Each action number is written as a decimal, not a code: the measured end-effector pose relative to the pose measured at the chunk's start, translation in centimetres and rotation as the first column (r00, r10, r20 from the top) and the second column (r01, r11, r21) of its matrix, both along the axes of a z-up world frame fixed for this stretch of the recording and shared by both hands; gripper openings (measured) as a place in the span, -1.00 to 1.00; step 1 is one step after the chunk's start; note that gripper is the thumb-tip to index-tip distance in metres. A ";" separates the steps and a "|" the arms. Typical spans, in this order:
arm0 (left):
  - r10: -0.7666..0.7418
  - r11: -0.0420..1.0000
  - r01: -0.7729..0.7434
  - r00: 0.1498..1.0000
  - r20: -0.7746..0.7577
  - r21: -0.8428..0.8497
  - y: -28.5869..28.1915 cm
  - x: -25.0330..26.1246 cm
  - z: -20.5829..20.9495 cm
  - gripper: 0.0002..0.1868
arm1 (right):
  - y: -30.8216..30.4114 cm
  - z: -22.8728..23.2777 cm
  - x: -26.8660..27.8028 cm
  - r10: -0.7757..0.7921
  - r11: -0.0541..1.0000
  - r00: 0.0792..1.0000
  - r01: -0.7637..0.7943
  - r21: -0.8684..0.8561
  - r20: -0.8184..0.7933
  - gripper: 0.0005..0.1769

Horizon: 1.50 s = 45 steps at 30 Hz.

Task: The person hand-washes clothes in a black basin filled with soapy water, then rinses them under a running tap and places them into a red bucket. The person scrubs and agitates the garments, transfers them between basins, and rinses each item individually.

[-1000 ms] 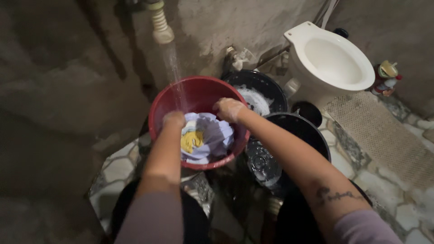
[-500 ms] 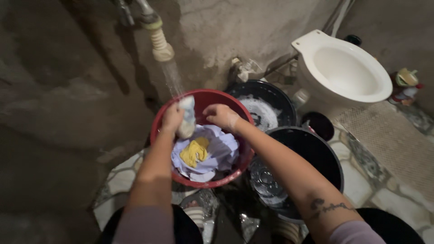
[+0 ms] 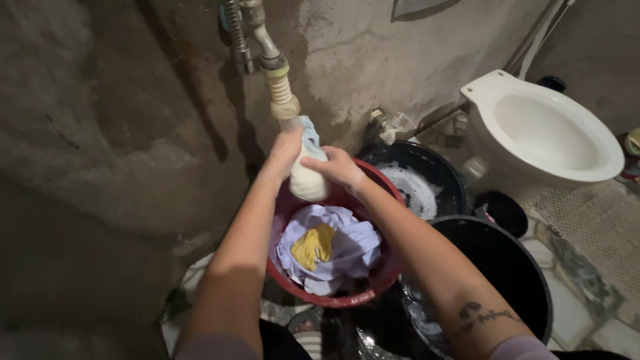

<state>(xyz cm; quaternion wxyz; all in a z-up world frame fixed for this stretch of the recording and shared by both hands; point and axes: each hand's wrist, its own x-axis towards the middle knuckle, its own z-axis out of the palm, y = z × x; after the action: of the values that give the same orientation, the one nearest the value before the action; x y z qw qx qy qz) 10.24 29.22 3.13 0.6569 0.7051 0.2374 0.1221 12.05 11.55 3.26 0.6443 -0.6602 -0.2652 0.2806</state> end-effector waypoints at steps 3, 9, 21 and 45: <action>-0.164 0.986 0.164 0.977 -0.137 -0.016 2.7 0.3 -0.4 -0.53 | -0.1 0.6 0.1 -0.076 0.997 0.996 0.077 0.016 -0.053 -0.39; -0.118 0.788 0.307 0.926 -0.359 0.534 3.5 -1.2 1.4 -0.64 | -0.7 0.9 0.5 -0.022 0.967 0.969 0.083 0.239 -0.245 -0.64; 0.138 0.886 -0.285 0.915 0.380 0.365 1.6 1.2 -3.3 -0.65 | 0.8 -2.4 2.4 -0.442 0.890 0.896 0.433 0.141 0.040 -0.67; -0.285 0.958 0.278 0.949 0.132 0.069 -0.7 1.1 -0.6 -0.64 | -0.4 -3.8 3.0 -0.090 0.898 0.995 0.099 0.429 -0.043 -0.57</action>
<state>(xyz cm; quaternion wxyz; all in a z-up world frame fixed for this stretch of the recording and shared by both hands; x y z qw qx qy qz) 11.37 28.53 2.50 0.6651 0.7374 0.0844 0.0826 15.08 11.19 -0.51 0.7898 -0.5106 -0.2813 0.1907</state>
